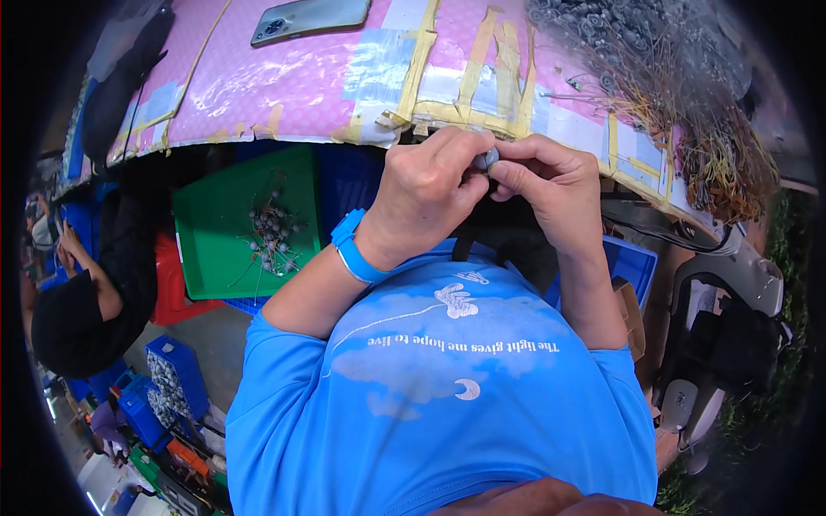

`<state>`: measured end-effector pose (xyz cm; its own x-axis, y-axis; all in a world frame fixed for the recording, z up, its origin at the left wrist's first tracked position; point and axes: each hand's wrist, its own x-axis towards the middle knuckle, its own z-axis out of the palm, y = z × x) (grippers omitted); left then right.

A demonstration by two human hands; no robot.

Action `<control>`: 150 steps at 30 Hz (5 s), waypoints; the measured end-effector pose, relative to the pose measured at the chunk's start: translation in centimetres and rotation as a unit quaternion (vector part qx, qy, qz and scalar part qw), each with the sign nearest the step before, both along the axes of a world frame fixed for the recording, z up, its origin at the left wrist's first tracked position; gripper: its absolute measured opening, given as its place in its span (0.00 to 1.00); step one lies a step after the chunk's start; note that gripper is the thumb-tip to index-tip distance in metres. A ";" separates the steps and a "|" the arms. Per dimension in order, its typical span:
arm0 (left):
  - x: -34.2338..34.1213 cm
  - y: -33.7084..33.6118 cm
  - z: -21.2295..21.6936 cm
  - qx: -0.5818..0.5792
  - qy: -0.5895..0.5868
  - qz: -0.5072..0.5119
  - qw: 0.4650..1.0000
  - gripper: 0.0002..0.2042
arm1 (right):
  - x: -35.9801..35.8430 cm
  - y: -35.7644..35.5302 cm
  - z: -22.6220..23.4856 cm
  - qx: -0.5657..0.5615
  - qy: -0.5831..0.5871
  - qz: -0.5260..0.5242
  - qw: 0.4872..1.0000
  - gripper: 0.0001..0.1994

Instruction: Thread strings through small circular toy components at a factory workbench.

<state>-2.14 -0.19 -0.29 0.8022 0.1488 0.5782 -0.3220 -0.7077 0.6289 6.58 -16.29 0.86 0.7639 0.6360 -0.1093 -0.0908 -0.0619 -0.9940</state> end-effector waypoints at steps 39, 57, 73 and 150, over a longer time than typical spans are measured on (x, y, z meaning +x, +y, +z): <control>-3.5 1.9 1.7 -0.171 0.020 0.035 0.984 0.11 | -1.4 3.9 0.2 0.145 -0.051 -0.057 0.987 0.15; -20.5 18.5 -1.6 -0.027 0.277 0.387 0.879 0.20 | 5.2 -0.6 -1.4 -0.043 -0.113 -0.093 0.988 0.10; 17.0 15.5 0.9 0.152 0.042 0.117 0.981 0.09 | 10.9 0.6 -1.5 -0.303 -0.325 -0.147 0.884 0.06; 0.0 -0.8 2.3 -0.518 0.236 -0.198 0.798 0.12 | 1.4 1.0 -1.6 0.255 0.085 0.107 0.957 0.11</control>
